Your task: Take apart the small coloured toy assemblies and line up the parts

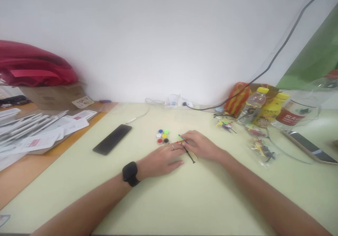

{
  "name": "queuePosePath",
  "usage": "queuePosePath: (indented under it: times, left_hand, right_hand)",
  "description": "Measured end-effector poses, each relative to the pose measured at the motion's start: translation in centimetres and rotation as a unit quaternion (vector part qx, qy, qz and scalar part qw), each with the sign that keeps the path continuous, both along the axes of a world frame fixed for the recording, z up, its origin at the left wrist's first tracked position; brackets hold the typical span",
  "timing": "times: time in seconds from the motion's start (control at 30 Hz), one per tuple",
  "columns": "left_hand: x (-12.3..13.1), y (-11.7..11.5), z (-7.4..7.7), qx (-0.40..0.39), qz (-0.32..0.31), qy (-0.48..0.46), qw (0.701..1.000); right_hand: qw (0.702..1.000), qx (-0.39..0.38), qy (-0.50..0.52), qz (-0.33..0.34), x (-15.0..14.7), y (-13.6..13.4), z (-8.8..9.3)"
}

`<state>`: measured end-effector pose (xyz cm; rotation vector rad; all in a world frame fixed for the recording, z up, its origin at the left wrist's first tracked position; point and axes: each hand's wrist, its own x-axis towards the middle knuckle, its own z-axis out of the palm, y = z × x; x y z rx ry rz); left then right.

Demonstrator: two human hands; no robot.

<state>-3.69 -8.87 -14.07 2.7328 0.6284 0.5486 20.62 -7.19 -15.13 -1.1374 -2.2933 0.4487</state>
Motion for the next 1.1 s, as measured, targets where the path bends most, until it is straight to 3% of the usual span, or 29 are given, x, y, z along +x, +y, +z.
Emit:
queuePosePath:
  times: [0.1,0.4,0.8,0.93,1.1]
  left_hand:
    - [0.2,-0.1,0.3,0.013,0.000,0.020,1.000]
    - [0.3,-0.2,0.5,0.024,0.005,0.023,0.999]
    - [0.3,-0.1,0.4,0.022,0.001,0.006,1.000]
    - [0.2,-0.1,0.3,0.027,-0.003,0.001,1.000]
    - [0.2,-0.1,0.0,0.050,-0.008,-0.034,0.998]
  right_hand:
    - [0.999,0.006,-0.026,0.031,-0.4,0.0,-0.3]
    - [0.999,-0.003,-0.033,-0.014,-0.8,0.2,-1.0]
    - [0.996,0.027,-0.082,-0.016,-1.4,-0.3,-2.2]
    - [0.999,0.038,-0.021,-0.017,-1.1,0.2,-2.0]
    - [0.978,0.102,0.171,-0.056,0.2,1.7,-0.9]
